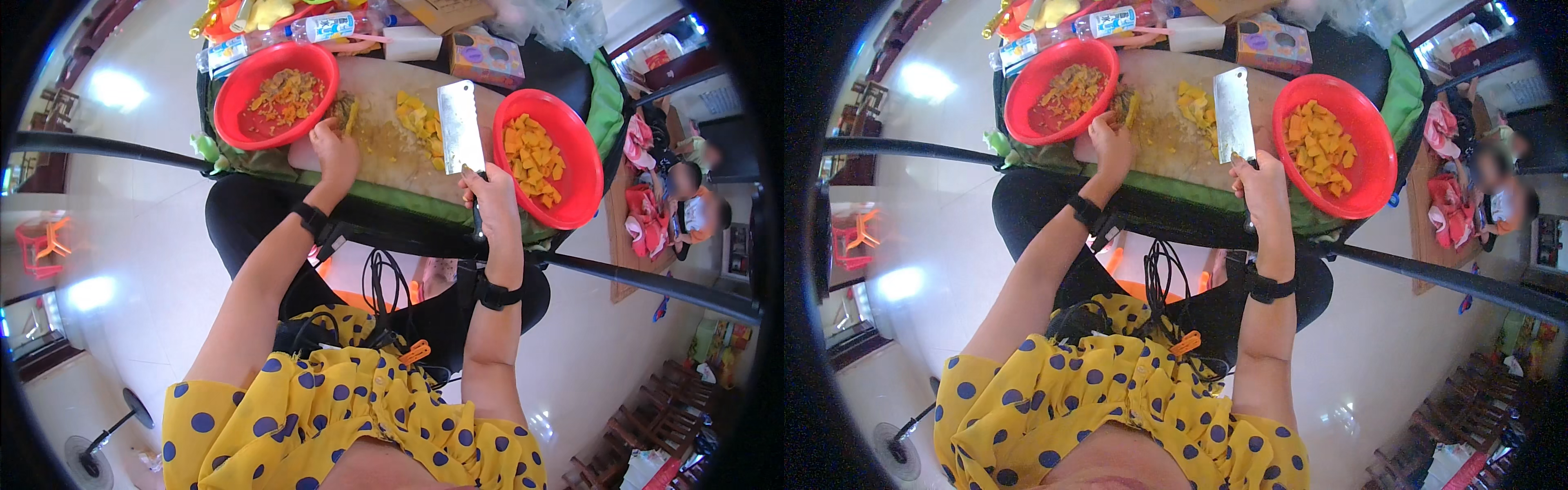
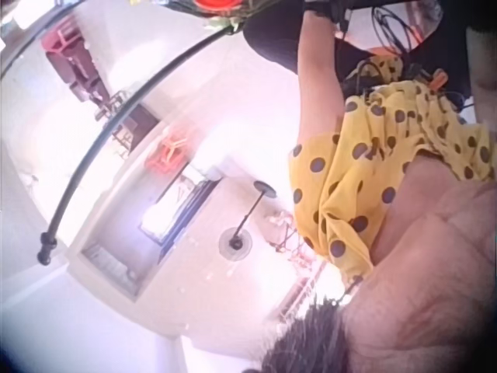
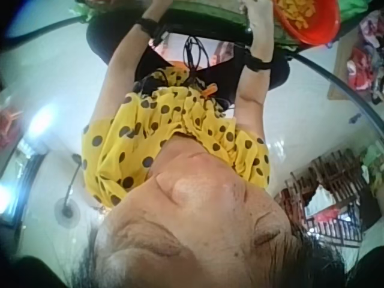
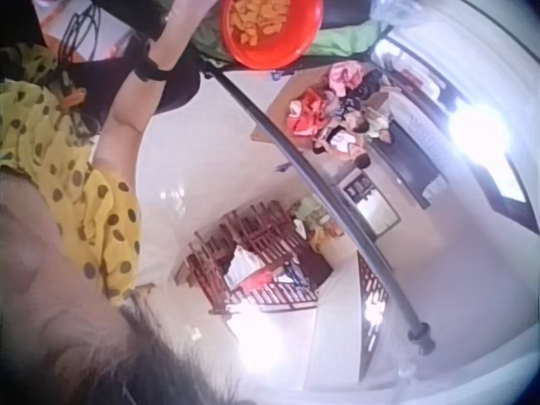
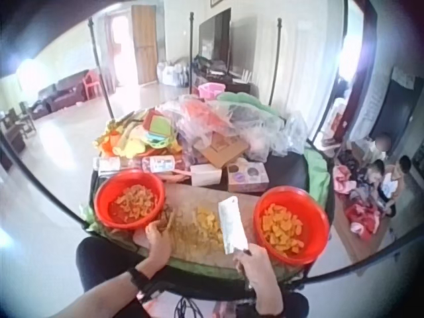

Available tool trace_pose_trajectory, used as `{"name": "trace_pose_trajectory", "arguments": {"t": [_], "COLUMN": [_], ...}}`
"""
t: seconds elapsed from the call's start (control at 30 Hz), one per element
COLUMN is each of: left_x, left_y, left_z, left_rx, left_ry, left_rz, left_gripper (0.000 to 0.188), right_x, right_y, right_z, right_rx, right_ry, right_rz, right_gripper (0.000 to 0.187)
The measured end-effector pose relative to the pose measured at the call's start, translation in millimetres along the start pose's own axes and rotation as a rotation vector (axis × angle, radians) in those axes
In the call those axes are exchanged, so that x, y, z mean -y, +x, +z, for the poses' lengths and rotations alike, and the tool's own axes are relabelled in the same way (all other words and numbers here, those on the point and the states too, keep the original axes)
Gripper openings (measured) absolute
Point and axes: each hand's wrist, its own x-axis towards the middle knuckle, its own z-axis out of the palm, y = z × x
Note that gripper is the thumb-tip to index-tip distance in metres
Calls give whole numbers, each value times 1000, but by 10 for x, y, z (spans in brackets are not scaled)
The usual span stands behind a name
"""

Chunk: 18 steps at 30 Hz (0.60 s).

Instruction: The person slices a yellow fruit on a cutting board using a knife, placing the cut pieces into a red bowl. The person also removes the core and seeds from the fruit and discards them into a separate red bowl.

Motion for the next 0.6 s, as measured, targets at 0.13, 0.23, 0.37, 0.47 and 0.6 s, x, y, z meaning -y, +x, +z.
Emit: {"name": "trace_pose_trajectory", "arguments": {"t": [0.13,0.23,0.37,0.47,0.6], "left_x": [-6,-253,-256,-14,-353], "left_y": [-57,-62,25,123,153], "left_z": [8,49,183,344,45], "left_rx": [314,536,649,696,564], "left_ry": [-707,-870,-568,-679,-623], "left_rz": [-284,-412,-307,-411,-470], "left_gripper": [32,33,37,37,35], "right_x": [-23,-51,-25,-40,-53], "right_y": [15,41,31,40,-27], "right_z": [52,48,56,69,6], "right_rx": [2,-7,-13,-11,17], "right_ry": [-47,-74,-84,-163,-412], "right_rz": [16,20,3,-17,-48], "right_gripper": [18,19,18,18,20]}}
